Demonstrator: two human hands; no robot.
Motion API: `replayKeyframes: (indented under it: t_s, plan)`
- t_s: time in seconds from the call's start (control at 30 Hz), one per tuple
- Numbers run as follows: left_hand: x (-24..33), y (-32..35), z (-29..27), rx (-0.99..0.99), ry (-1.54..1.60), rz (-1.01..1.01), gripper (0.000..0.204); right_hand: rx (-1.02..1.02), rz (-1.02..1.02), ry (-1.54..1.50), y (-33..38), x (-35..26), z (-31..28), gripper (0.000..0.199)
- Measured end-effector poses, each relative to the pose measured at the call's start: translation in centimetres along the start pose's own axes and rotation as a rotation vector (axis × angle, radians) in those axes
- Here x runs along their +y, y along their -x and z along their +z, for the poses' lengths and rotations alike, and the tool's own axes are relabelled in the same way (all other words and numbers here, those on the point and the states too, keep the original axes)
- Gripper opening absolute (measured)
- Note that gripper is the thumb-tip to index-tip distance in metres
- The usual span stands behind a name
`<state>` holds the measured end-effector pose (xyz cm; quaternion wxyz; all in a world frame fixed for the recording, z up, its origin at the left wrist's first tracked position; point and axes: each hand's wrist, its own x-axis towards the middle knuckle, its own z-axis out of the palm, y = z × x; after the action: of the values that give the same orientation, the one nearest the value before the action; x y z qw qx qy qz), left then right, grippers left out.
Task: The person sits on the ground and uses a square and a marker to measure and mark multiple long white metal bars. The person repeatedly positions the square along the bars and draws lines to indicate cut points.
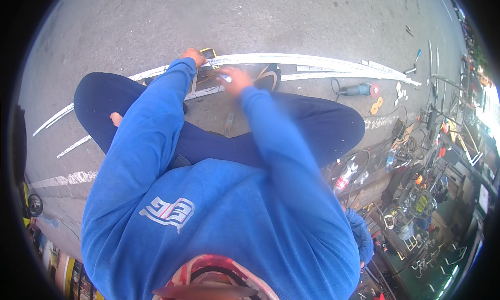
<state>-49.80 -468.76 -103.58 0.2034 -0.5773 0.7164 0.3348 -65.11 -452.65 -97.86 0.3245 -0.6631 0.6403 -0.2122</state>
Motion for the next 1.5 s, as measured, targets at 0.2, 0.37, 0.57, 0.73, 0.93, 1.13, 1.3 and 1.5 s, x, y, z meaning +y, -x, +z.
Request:
replayKeyframes:
  t_s: [0.2,0.37,0.57,0.73,0.93,1.13,1.3,1.5]
  plan:
    - [0.0,0.8,-0.5,-0.003,0.071,-0.019,0.047,0.013,0.024,-0.064,0.2,0.1,-0.6,0.030]
    - [0.3,1.4,-1.0,-0.018,0.034,-0.059,0.049,-0.043,0.023,-0.036,0.1,0.1,-0.5,0.031]
    - [0.7,1.6,-1.4,-0.055,-0.050,-0.013,0.050,-0.050,0.002,-0.033,-0.1,0.1,-0.2,0.030]
    - [0.8,1.7,-1.4,-0.063,-0.039,-0.042,0.050,-0.053,-0.010,0.011,-0.1,0.1,-0.3,0.030]
    - [0.3,1.7,-1.1,-0.022,0.021,0.019,0.047,-0.008,0.037,-0.012,0.2,-0.4,-0.5,0.029]
    - [-0.2,0.9,-0.5,-0.008,0.037,-0.004,0.046,0.010,0.189,-0.052,1.0,0.1,-2.1,0.030]
    - [-0.3,-0.1,0.3,-0.006,0.008,-0.015,0.045,0.021,0.252,-0.032,1.6,1.3,-3.1,0.031]
    - [-0.5,-0.9,0.8,-0.021,-0.047,-0.010,0.046,0.050,0.250,-0.023,2.0,2.1,-3.4,0.031]
